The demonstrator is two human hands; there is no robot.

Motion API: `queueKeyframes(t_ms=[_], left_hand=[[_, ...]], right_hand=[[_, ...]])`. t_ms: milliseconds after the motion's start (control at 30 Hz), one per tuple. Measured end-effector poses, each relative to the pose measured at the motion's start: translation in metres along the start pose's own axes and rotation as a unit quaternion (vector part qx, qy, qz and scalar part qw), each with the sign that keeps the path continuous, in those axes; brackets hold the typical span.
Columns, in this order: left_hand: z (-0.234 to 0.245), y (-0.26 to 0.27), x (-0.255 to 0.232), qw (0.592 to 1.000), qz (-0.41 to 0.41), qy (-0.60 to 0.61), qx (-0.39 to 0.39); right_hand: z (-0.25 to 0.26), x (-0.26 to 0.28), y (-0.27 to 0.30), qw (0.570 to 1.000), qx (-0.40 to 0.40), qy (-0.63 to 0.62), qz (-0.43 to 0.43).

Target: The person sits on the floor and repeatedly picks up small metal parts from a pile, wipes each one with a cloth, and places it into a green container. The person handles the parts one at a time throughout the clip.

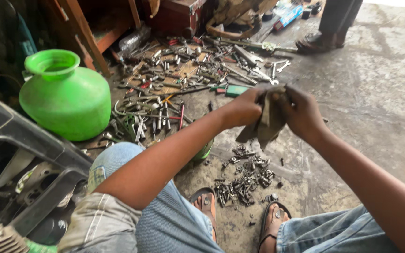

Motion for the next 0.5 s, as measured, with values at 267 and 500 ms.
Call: queueKeyframes(t_ms=[267, 500], left_hand=[[0.016, 0.010, -0.003, 0.979, 0.020, -0.150, -0.133], [-0.020, 0.013, -0.019, 0.952, 0.042, -0.229, -0.196]], right_hand=[[-0.009, -0.013, -0.001, 0.942, 0.104, -0.318, -0.033], [-0.007, -0.021, -0.005, 0.951, 0.034, -0.296, -0.086]])
Point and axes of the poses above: each hand's wrist, its own y-axis away from the middle knuckle, its own z-axis out of the back of the hand, x = y × z, the point moved 3 cm from there along -y, towards the middle knuckle, and after that the axes turned 12 degrees about x, right-handed, at the moved point
